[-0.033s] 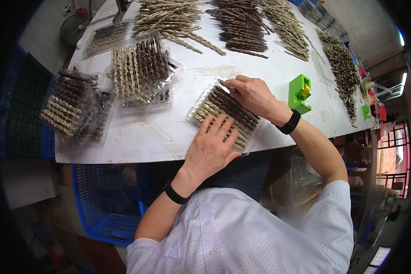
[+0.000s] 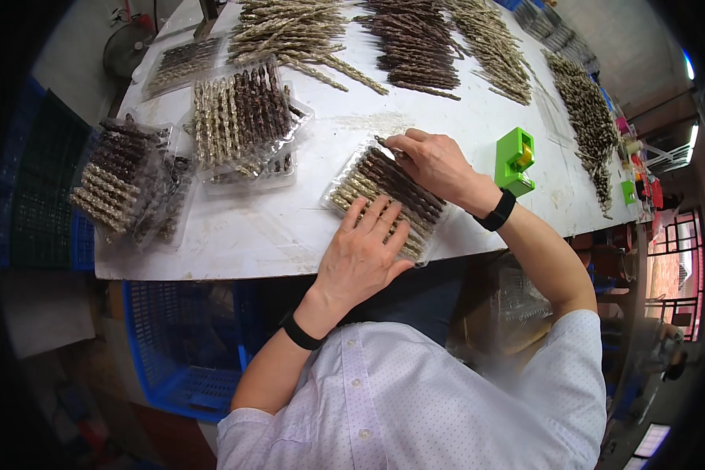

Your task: The person sorts and packs roasted snack sticks into clear plastic trays. They pick up handfuls of sticks from a large pile on the table, arrange them neatly into the tray compartments, and then move the filled tray aside. The process is repeated continuously with different batches of sticks.

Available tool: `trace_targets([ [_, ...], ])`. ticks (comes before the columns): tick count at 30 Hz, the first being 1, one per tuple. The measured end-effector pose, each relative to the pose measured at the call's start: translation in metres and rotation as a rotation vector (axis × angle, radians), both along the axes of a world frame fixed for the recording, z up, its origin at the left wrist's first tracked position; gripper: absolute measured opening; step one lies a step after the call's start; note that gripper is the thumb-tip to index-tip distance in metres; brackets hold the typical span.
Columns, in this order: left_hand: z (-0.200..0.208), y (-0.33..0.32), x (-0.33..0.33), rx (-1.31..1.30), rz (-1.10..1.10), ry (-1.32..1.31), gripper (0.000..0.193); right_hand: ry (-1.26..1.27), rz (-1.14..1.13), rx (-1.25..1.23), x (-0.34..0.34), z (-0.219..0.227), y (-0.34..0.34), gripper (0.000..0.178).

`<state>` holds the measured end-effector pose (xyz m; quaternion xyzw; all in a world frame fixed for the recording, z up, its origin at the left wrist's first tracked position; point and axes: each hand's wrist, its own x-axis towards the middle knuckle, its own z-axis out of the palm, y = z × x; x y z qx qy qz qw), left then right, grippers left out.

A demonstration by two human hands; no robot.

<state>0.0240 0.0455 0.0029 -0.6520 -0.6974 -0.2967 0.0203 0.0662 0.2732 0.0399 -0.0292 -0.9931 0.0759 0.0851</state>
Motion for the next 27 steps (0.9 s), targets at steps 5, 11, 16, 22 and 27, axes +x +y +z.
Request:
trace_targets([
  [5, -0.002, -0.001, 0.0, -0.018, 0.008, 0.0, 0.056, 0.003, -0.049, 0.12, 0.0, 0.001, -0.007, 0.021],
  [11, -0.003, -0.001, 0.0, -0.019, -0.003, -0.026, 0.056, 0.022, 0.003, 0.265, 0.0, 0.003, -0.014, 0.014],
  [16, -0.001, -0.001, 0.0, -0.023, -0.003, -0.026, 0.056, 0.064, -0.01, 0.262, 0.001, 0.001, -0.017, 0.017],
  [22, -0.002, -0.001, -0.001, -0.023, -0.001, -0.036, 0.056, 0.173, -0.046, 0.117, -0.005, 0.018, -0.013, 0.033],
  [27, -0.002, -0.001, -0.002, 0.003, -0.013, -0.03, 0.056, -0.027, -0.071, 0.586, -0.018, 0.036, 0.032, 0.019],
])
